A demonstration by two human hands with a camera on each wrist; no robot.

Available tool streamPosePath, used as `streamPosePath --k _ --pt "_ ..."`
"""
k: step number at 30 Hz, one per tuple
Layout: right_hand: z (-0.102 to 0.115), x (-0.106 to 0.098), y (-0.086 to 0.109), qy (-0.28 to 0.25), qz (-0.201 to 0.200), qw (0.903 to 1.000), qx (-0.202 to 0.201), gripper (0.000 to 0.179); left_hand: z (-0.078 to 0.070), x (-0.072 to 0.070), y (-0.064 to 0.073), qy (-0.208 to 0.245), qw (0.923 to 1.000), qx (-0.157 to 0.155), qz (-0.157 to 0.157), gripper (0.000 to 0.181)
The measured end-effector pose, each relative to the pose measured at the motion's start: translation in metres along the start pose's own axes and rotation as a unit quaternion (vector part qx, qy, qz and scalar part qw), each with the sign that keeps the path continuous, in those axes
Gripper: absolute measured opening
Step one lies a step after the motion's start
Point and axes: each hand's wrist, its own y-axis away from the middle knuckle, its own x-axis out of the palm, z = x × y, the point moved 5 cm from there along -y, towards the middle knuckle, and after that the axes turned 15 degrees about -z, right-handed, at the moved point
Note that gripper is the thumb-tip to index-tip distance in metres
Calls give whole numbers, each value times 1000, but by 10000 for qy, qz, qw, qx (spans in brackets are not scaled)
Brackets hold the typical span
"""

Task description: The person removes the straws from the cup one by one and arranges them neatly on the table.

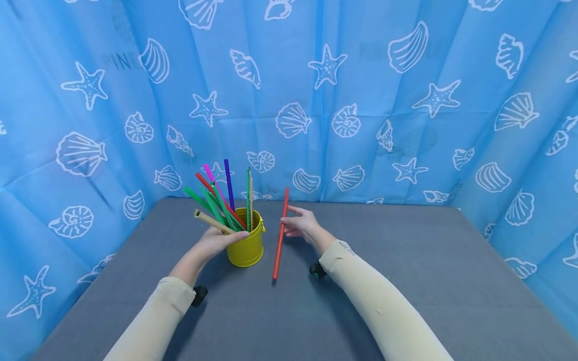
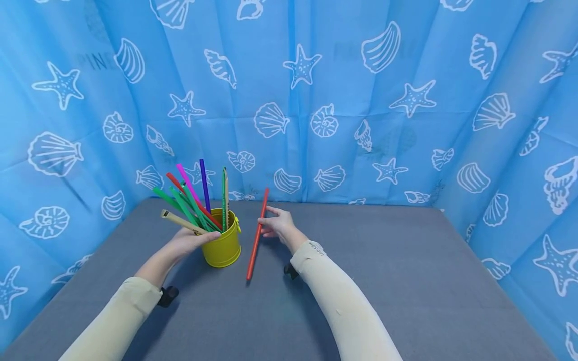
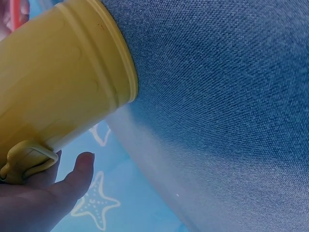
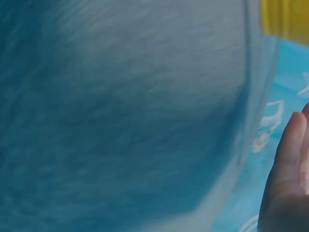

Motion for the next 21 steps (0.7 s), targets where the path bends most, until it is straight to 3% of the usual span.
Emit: streamPosePath --k 13,21 --pt "-14 4 -9 298 134 9992 229 58 0 0 -1 110 9997 212 -5 67" --pt "-15 7 -8 386 121 9981 456 62 0 1 1 77 9998 173 -48 64"
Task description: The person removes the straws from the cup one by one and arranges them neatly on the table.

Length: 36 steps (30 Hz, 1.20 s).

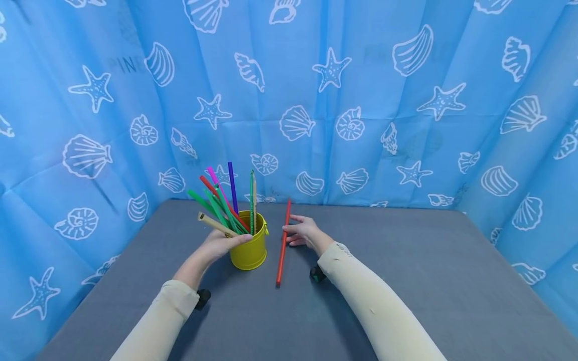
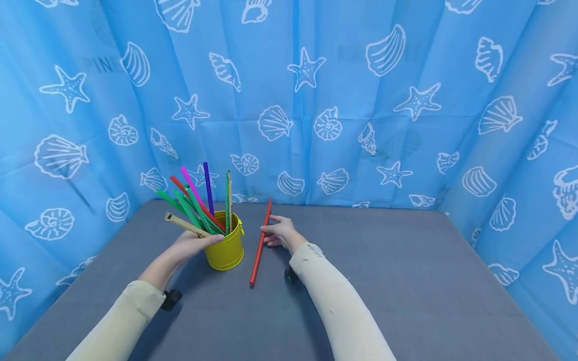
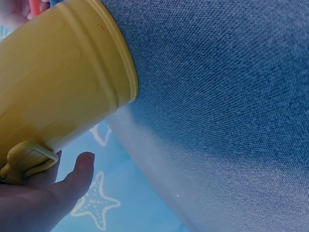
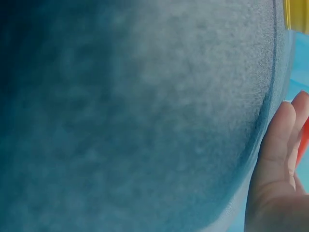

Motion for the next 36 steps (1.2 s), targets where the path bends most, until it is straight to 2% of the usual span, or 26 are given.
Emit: streamPosePath --k 11,19,21,23,25,26,29,31,33,36 --pt "-2 5 0 373 213 9991 27 65 0 1 -1 80 10000 -5 39 66" --pt "-4 5 -1 600 276 9977 135 62 1 1 0 -30 10000 -46 20 61" --pt "-4 6 -1 733 295 9968 91 62 1 0 1 -70 10000 -60 0 60" --pt "-3 5 -2 1093 237 9937 -116 62 1 1 1 -63 10000 -59 5 61" --pt "-1 3 -2 1609 124 9858 -461 64 1 1 1 -43 10000 -51 27 62" --pt "0 2 -1 1923 79 9790 -674 65 1 2 1 -21 10000 -47 41 61" --pt "3 1 0 2877 108 9473 -1406 73 0 2 0 -1 10000 5 74 61" --pt "3 2 2 3338 281 9259 -1748 78 -1 2 1 20 10000 38 85 59" --pt "2 3 4 3671 442 9080 -1970 83 -2 1 1 9 9999 53 89 61" --pt "2 5 5 3935 550 8952 -2018 89 -2 0 1 38 9999 25 101 64"
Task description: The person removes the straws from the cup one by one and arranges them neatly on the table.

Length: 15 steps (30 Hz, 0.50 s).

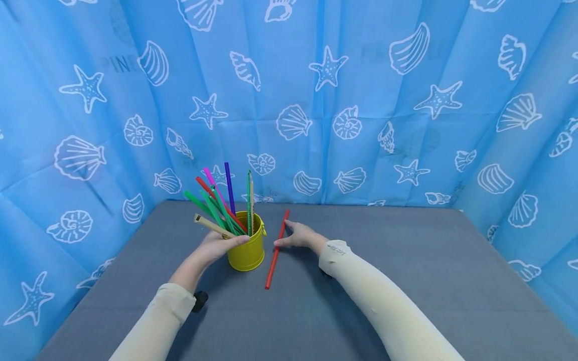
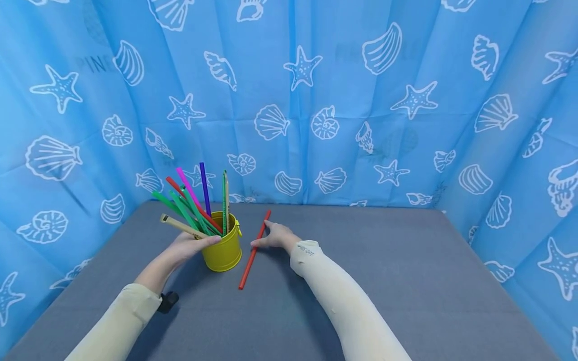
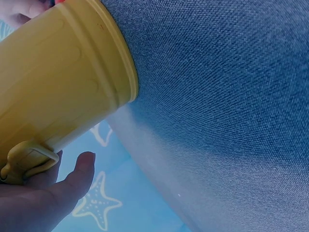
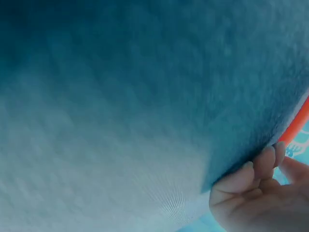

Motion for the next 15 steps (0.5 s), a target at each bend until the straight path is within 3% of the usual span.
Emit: streamPosePath --k 15 --pt "9 4 -3 1063 85 9943 -26 95 1 -1 -1 17 10000 7 -12 65"
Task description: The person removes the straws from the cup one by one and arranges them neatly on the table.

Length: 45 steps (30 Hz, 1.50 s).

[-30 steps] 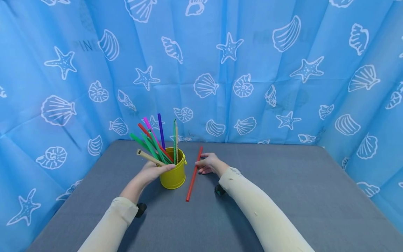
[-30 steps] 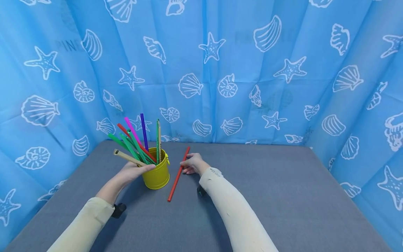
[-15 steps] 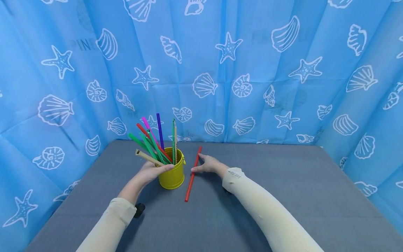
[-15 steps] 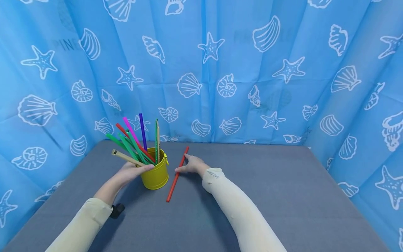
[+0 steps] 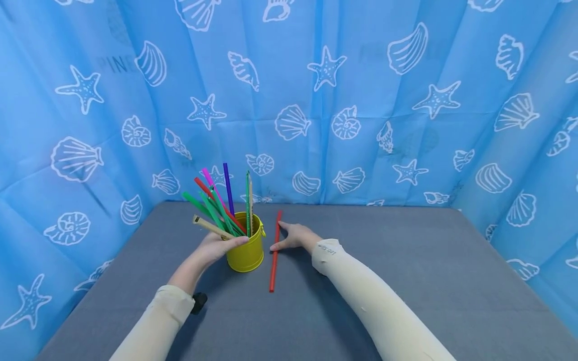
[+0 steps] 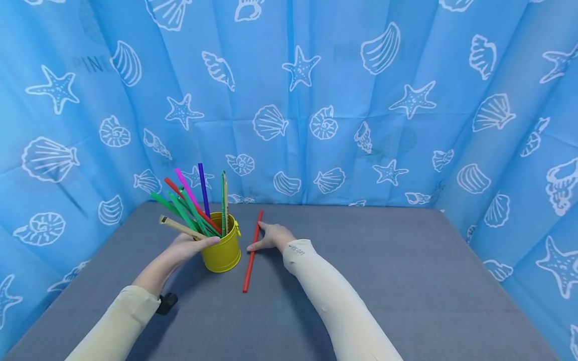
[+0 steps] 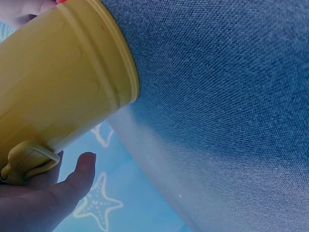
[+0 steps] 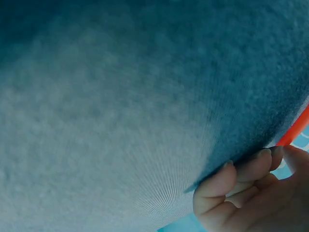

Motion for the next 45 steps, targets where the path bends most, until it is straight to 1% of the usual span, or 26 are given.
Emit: streamPosePath --k 3,7,9,12,15,19,25,28,32,33,35,37,39,40,42,45 --pt "3 1 1 230 57 9997 -71 94 2 0 0 37 10000 17 25 68" --pt "4 2 2 425 68 9991 -66 95 2 -1 0 61 10000 52 40 71" --pt "3 2 2 407 54 9991 -51 96 1 -1 0 41 10000 43 28 71" --pt "1 1 1 208 74 9997 -66 95 1 -1 0 8 10000 45 46 70" --pt "-1 0 0 59 151 9997 -205 93 0 0 0 7 10000 24 76 69" --pt "-1 1 0 149 257 9987 -405 91 0 -1 1 -21 10000 15 47 67" --pt "-1 1 0 279 247 9985 -411 91 0 -1 1 -56 10000 29 36 63" --pt "-2 -1 1 67 250 9987 -433 91 0 0 1 -86 10000 28 25 64" --pt "-3 -7 5 -488 303 9970 -513 86 -1 0 0 -45 10000 24 12 65" --pt "-3 -10 6 -636 275 9961 -539 84 0 0 0 -45 10000 16 9 66" --pt "-2 -19 9 -907 97 9941 -590 79 1 1 0 -75 10000 5 17 67" --pt "0 -29 12 -1310 -231 9892 -608 72 1 1 0 -44 10000 13 27 67" --pt "4 -44 15 -1818 -656 9796 -547 64 1 1 -1 4 10000 30 49 67" --pt "6 -51 16 -2143 -844 9719 -495 60 1 1 -1 32 10000 43 65 67" --pt "11 -65 19 -2859 -1093 9512 -397 52 1 0 -1 96 9999 53 77 68" --pt "23 -81 24 -3776 -1223 9172 -350 44 1 0 -2 57 10000 -1 50 71"
